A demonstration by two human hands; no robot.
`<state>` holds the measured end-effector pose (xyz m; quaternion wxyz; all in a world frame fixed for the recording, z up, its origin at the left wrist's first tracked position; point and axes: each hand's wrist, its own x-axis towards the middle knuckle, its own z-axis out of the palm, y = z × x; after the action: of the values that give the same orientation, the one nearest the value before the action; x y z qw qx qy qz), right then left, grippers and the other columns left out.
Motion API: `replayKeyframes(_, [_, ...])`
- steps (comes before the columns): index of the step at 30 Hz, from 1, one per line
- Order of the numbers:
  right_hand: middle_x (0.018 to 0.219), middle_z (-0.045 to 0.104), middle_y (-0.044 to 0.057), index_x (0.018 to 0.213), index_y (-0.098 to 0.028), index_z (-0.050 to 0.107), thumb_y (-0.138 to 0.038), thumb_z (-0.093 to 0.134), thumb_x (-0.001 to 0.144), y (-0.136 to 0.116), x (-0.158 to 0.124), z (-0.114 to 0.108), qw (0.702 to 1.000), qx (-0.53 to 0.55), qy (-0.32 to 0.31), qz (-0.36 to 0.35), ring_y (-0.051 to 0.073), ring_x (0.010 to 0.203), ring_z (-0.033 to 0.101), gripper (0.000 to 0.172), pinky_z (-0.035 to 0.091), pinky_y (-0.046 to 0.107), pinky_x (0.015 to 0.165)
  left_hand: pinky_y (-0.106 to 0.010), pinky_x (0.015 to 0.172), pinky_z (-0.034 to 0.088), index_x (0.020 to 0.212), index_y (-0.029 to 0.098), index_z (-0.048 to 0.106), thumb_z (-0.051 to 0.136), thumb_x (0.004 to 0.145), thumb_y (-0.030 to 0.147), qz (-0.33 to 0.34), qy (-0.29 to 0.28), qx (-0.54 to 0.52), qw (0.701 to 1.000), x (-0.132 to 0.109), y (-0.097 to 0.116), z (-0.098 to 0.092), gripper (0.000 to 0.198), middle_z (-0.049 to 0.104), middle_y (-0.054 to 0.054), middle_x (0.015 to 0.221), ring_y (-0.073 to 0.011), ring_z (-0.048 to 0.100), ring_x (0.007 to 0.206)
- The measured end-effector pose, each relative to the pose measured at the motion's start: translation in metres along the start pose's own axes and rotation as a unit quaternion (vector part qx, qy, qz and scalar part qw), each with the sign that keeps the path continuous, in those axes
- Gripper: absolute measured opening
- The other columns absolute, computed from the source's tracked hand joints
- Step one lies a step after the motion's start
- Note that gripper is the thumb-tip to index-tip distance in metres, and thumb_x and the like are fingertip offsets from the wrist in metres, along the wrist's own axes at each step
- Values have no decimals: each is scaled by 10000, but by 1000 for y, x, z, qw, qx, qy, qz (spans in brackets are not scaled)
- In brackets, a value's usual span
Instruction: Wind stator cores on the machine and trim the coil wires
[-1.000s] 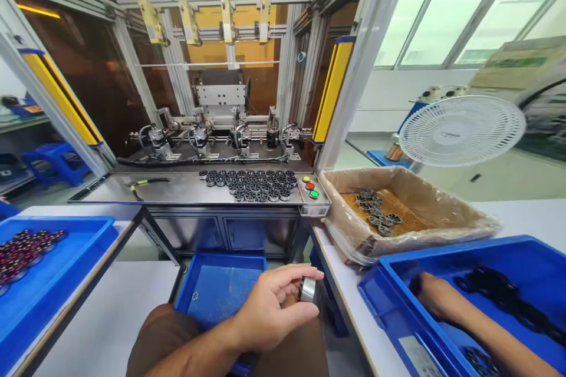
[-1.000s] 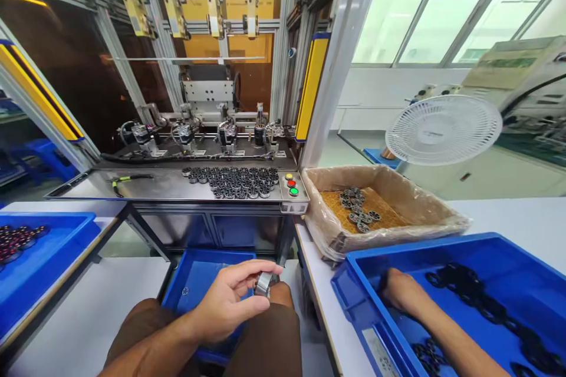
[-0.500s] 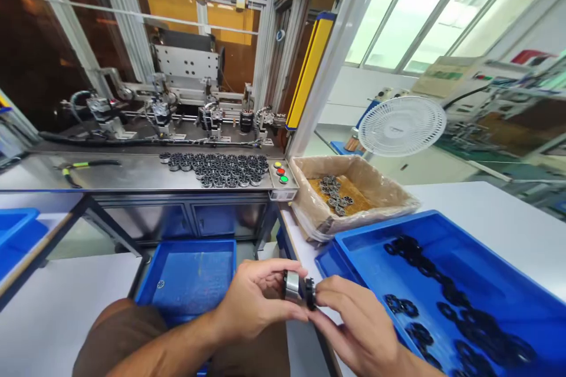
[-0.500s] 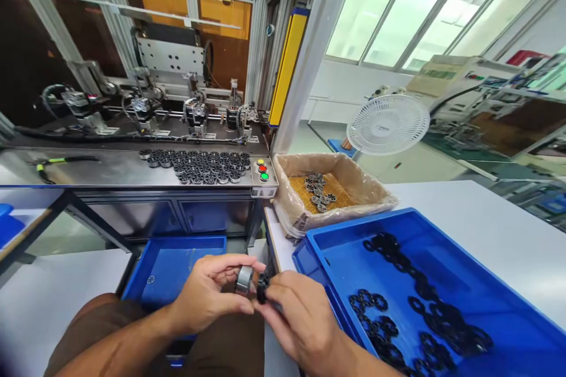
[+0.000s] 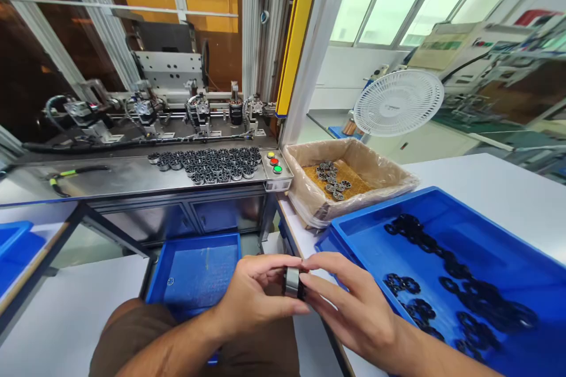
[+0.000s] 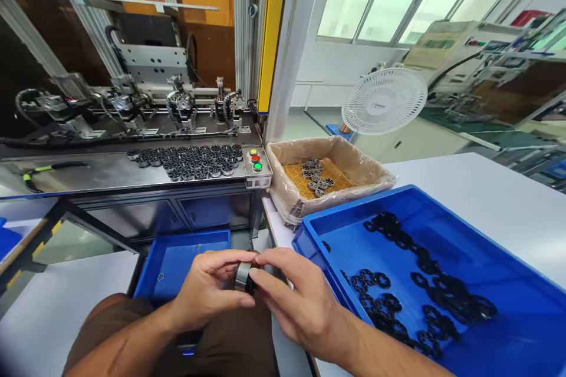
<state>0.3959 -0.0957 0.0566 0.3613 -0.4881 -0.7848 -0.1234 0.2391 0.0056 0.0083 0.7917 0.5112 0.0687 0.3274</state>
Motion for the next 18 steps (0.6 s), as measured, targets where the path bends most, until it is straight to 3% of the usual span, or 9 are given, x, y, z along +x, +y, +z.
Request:
replayKeyframes(5, [957,681,128,1146,-103,576,-100,540,923,0,0,0,1000,-25,10,-8,192,941,667,226,600,319,819,-231,744,603,1050,203,756,891,579,107,-7,13,9,1000,-4,0,1,500,794,-61,935,-195,751,836])
replayKeyframes(13, [935,684,115,1173,-113,567,-122,532,941,1,-1,-1,999,-16,6,-34,190,913,674,236,611,330,778,-296,735,610,1009,129,752,931,520,247,-38,31,25,998,-6,-1,1,534,786,-103,891,-241,746,825])
replayKeyframes(18, [955,679,122,1175,-100,571,-136,528,944,0,1,-2,999,-21,3,-33,192,949,665,238,607,321,801,-290,739,604,997,144,758,926,531,219,-48,28,10,998,-6,3,0,501,786,-92,896,-225,741,817])
